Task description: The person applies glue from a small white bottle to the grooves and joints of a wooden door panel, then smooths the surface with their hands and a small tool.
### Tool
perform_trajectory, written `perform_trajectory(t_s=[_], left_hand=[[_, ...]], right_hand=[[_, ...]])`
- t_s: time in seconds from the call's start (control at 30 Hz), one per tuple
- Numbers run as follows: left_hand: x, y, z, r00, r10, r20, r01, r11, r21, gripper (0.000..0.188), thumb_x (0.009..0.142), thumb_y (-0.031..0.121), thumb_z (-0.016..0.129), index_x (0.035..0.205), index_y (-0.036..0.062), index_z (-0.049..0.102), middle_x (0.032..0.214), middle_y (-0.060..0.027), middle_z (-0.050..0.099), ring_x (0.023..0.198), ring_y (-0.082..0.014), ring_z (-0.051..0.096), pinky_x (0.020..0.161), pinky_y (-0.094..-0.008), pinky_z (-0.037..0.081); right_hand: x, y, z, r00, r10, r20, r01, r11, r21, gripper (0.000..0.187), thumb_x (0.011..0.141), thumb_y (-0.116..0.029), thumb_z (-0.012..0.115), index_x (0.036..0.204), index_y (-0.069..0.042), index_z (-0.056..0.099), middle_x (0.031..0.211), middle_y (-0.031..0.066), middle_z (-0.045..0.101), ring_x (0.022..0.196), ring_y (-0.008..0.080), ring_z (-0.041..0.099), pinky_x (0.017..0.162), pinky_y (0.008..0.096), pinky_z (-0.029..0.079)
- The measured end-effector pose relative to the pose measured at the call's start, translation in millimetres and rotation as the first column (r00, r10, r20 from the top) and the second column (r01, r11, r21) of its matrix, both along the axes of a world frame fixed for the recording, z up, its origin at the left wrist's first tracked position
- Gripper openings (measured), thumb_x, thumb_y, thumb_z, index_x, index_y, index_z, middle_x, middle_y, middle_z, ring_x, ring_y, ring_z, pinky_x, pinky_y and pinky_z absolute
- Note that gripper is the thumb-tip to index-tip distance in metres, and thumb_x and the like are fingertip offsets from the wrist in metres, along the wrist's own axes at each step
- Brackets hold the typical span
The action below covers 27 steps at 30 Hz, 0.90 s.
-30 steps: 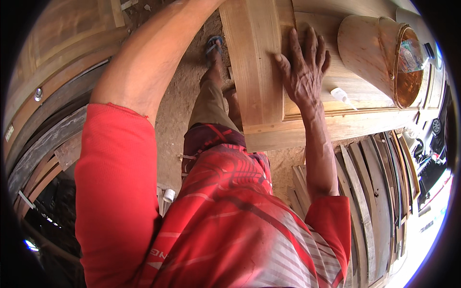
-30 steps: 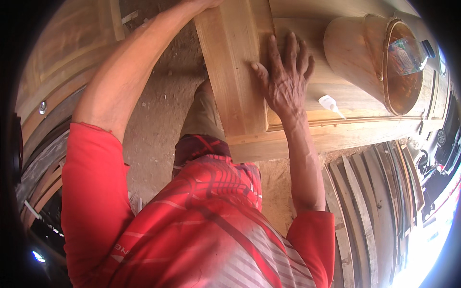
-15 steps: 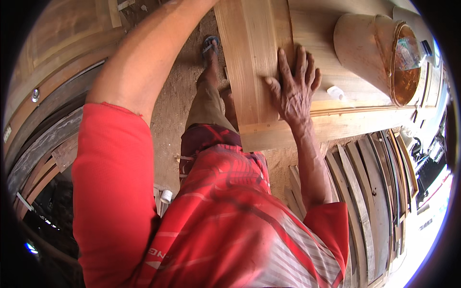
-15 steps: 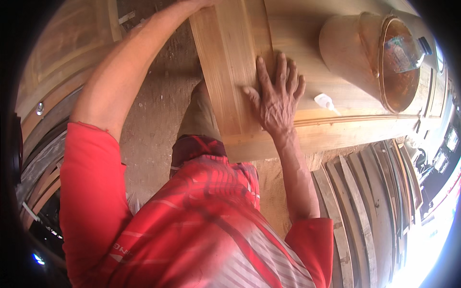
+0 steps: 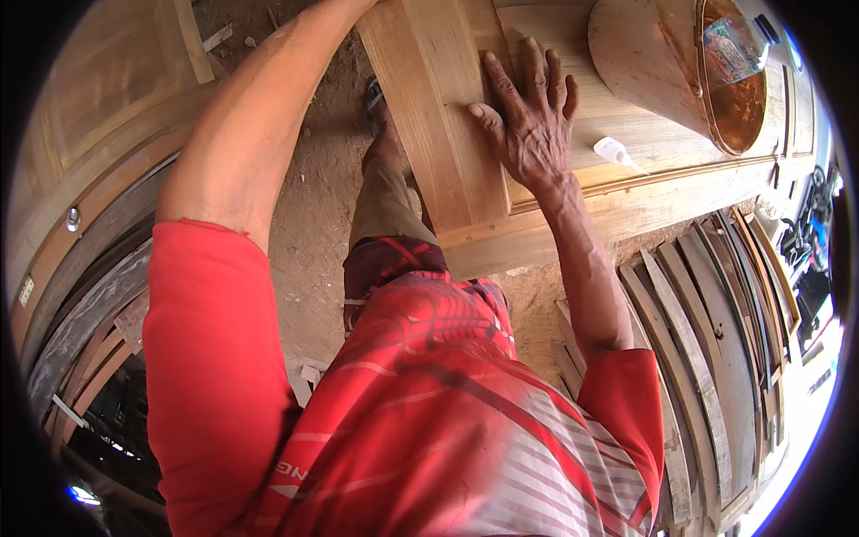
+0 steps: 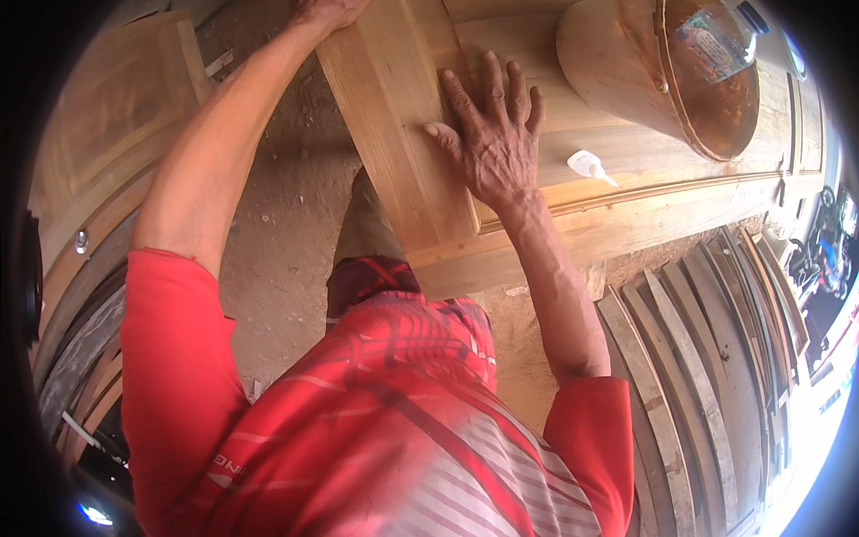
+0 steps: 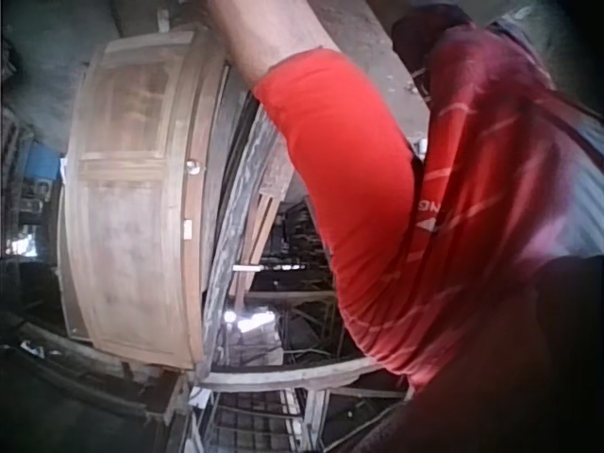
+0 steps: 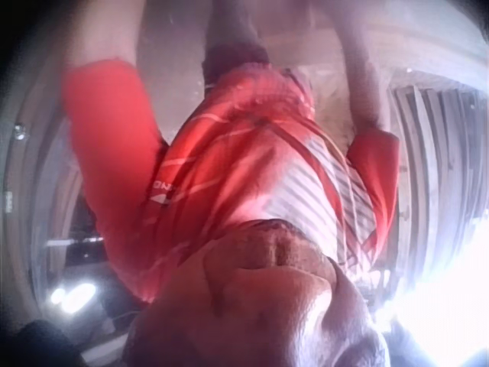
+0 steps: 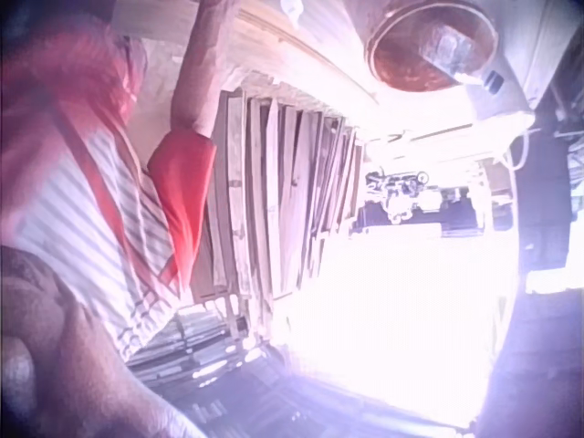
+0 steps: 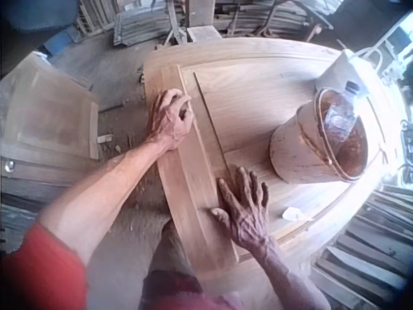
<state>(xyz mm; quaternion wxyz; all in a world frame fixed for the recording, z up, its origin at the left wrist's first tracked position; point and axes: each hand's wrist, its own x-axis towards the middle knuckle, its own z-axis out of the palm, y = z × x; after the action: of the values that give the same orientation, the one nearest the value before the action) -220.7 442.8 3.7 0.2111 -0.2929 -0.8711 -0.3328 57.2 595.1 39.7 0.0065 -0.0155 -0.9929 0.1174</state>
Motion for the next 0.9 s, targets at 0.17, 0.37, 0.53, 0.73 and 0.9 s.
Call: perform_trajectory(t_s=[0.17, 0.37, 0.53, 0.73, 0.9], left_hand=[[-0.3, -4.9, 4.3, 1.000, 0.005, -0.001, -0.005, 1.000, -0.027, 0.029, 0.084, 0.016, 0.068, 0.111, 0.0046, 0.069, 0.118, -0.0167, 0.061, 0.111, -0.0381, 0.058, 0.098, -0.0482, 0.048], [2.1, -1.4, 8.3, 1.000, 0.017, 0.023, -0.017, 0.999, -0.031, 0.029, 0.085, 0.016, 0.068, 0.111, 0.0039, 0.069, 0.120, -0.0171, 0.061, 0.112, -0.0379, 0.058, 0.098, -0.0475, 0.048], [2.1, 2.4, 6.6, 0.998, -0.008, 0.066, 0.010, 0.999, -0.033, 0.028, 0.086, 0.017, 0.067, 0.111, 0.0037, 0.069, 0.121, -0.0178, 0.060, 0.113, -0.0382, 0.058, 0.098, -0.0470, 0.049], [2.5, 2.0, 7.4, 0.997, 0.006, 0.081, -0.004, 1.000, -0.024, 0.030, 0.086, 0.017, 0.068, 0.113, 0.0037, 0.069, 0.121, -0.0179, 0.060, 0.113, -0.0381, 0.059, 0.098, -0.0464, 0.049], [-0.9, -0.1, -0.1, 0.997, 0.010, 0.073, -0.011, 1.000, 0.008, 0.031, 0.086, 0.017, 0.067, 0.114, 0.0040, 0.068, 0.121, -0.0183, 0.060, 0.113, -0.0391, 0.059, 0.097, -0.0468, 0.050]], right_hand=[[50.7, 6.9, 19.1, 0.987, 0.018, 0.158, -0.019, 1.000, 0.005, 0.068, 0.098, -0.065, 0.050, 0.154, -0.027, 0.049, 0.166, 0.0187, 0.028, 0.152, 0.0431, 0.024, 0.119, 0.0644, 0.018], [106.5, 4.4, 24.1, 0.966, -0.007, 0.257, 0.000, 1.000, 0.024, 0.068, 0.098, -0.065, 0.051, 0.156, -0.031, 0.046, 0.167, 0.0179, 0.025, 0.154, 0.0418, 0.019, 0.121, 0.0625, 0.013], [76.1, -1.8, 18.2, 0.975, -0.016, 0.220, 0.009, 0.999, 0.032, 0.067, 0.099, -0.066, 0.047, 0.156, -0.031, 0.045, 0.168, 0.0161, 0.024, 0.153, 0.0421, 0.020, 0.121, 0.0640, 0.013], [77.5, 1.7, 17.5, 0.980, -0.019, 0.197, 0.015, 1.000, 0.024, 0.067, 0.099, -0.064, 0.049, 0.157, -0.031, 0.045, 0.168, 0.0154, 0.024, 0.153, 0.0414, 0.020, 0.121, 0.0646, 0.014], [82.8, 1.7, 11.7, 0.981, -0.019, 0.194, 0.016, 1.000, 0.021, 0.068, 0.098, -0.062, 0.053, 0.157, -0.029, 0.044, 0.168, 0.0154, 0.025, 0.153, 0.0418, 0.021, 0.120, 0.0641, 0.014]])
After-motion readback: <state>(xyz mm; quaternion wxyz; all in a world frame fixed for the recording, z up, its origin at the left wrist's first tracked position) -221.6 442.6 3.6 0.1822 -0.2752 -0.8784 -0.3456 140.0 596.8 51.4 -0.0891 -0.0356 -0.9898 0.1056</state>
